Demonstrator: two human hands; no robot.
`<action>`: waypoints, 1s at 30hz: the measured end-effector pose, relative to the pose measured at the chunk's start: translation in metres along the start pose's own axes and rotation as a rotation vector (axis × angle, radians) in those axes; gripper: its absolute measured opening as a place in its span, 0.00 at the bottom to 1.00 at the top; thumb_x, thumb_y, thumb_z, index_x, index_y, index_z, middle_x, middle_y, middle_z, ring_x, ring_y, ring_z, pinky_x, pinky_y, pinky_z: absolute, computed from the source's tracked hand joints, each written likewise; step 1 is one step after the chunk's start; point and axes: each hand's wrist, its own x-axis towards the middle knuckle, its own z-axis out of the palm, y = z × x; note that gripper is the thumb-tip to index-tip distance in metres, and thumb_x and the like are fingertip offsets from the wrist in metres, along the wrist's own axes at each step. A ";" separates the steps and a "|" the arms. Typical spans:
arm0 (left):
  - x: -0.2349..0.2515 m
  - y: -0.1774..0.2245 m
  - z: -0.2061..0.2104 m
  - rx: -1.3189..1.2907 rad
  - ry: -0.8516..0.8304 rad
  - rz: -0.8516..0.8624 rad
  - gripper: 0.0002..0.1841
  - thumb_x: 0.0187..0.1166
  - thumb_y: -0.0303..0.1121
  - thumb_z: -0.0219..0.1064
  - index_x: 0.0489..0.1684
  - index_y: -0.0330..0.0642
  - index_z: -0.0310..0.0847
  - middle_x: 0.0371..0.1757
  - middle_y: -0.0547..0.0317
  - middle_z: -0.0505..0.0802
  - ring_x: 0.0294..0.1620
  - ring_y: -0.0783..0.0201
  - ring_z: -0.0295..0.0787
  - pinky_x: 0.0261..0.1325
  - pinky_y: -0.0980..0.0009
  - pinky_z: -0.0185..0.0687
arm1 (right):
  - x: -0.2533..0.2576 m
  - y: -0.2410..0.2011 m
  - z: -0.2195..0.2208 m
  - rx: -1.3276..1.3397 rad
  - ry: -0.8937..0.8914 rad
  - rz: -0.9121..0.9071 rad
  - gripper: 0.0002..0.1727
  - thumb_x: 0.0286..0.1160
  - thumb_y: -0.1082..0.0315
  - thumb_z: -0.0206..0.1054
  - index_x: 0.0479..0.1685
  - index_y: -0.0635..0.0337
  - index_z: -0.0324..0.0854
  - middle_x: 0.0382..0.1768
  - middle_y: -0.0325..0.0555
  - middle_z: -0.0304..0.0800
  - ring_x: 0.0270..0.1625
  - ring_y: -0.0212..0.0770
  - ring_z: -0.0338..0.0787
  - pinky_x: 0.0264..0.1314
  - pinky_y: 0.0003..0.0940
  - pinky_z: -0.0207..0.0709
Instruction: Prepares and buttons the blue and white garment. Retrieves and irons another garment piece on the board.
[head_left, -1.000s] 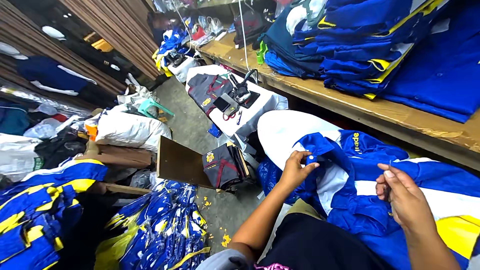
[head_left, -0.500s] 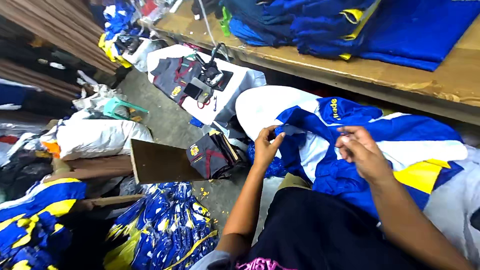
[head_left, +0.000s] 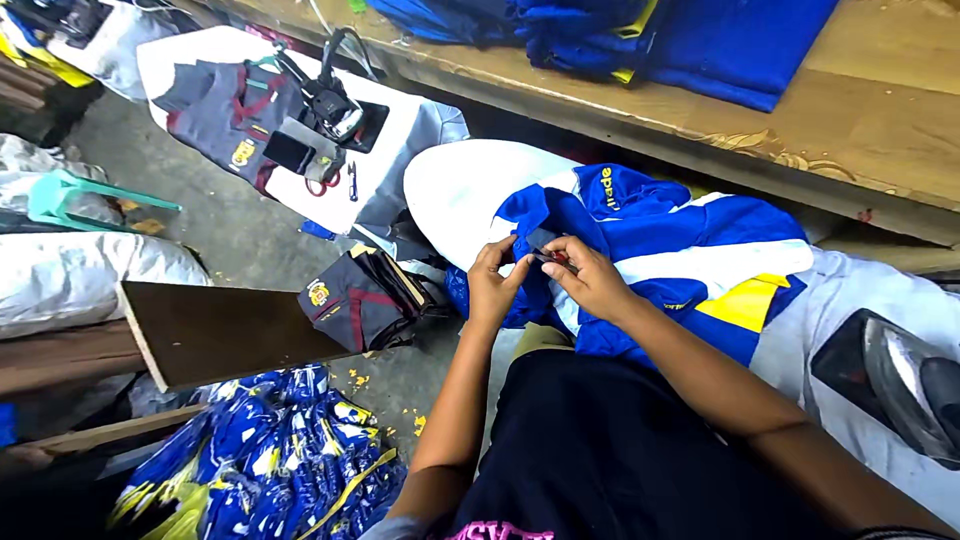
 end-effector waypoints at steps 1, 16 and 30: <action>-0.001 0.000 0.001 0.018 -0.003 0.015 0.20 0.76 0.28 0.74 0.64 0.26 0.84 0.52 0.42 0.92 0.48 0.63 0.92 0.60 0.67 0.87 | 0.001 0.001 0.001 -0.023 0.002 -0.003 0.18 0.86 0.61 0.63 0.62 0.67 0.81 0.47 0.54 0.91 0.45 0.46 0.92 0.49 0.46 0.85; 0.001 0.002 0.008 0.110 -0.061 0.089 0.22 0.73 0.29 0.77 0.61 0.23 0.84 0.50 0.38 0.93 0.49 0.55 0.94 0.60 0.62 0.88 | 0.009 0.013 0.000 -0.083 -0.001 0.108 0.16 0.86 0.62 0.64 0.58 0.66 0.83 0.45 0.56 0.91 0.46 0.51 0.92 0.50 0.53 0.84; 0.001 -0.003 0.011 0.113 -0.093 0.112 0.21 0.72 0.28 0.77 0.60 0.23 0.85 0.50 0.37 0.93 0.50 0.52 0.94 0.60 0.59 0.89 | 0.008 0.024 0.007 0.062 0.004 0.218 0.13 0.87 0.64 0.63 0.56 0.66 0.82 0.39 0.51 0.89 0.36 0.40 0.86 0.43 0.39 0.82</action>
